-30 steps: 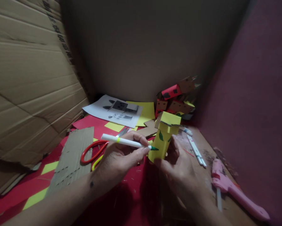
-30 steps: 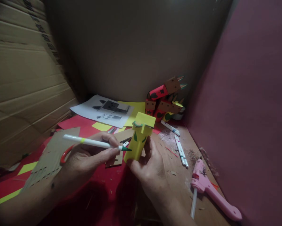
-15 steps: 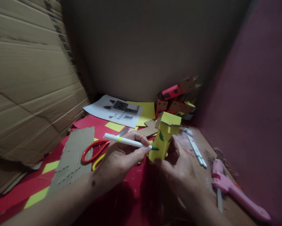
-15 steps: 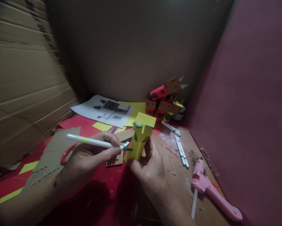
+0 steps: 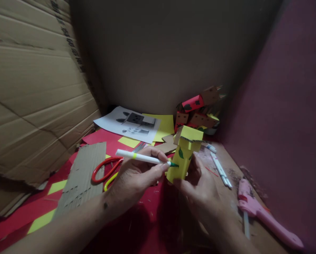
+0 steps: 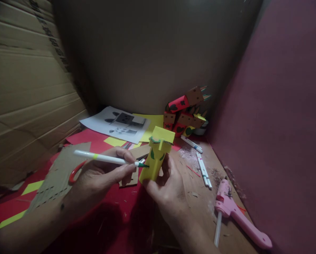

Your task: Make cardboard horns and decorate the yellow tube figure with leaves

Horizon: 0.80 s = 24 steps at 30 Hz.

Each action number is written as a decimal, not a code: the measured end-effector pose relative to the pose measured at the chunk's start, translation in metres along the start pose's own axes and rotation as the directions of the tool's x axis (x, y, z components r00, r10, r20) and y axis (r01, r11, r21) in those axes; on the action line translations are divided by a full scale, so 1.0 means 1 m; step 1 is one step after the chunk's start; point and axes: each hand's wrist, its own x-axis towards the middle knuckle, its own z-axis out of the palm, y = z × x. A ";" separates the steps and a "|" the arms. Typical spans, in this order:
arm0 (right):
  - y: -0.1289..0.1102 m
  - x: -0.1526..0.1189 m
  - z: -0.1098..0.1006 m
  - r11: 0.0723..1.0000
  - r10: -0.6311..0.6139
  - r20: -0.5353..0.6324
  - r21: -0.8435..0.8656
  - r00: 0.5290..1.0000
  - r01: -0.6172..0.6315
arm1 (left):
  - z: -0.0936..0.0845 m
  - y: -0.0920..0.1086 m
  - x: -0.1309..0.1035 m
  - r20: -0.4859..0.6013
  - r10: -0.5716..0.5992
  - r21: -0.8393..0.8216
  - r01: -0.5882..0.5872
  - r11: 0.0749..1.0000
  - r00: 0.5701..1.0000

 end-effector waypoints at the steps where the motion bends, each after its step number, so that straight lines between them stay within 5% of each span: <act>1: 0.000 0.000 0.000 1.000 0.005 0.012 -0.005 1.000 -0.005 | 0.000 0.000 0.000 0.003 -0.002 -0.006 0.002 1.000 1.000; 24: 0.005 0.001 -0.002 0.998 -0.022 0.046 0.054 0.999 0.019 | -0.004 -0.003 0.007 -0.074 0.057 0.059 -0.053 0.997 0.996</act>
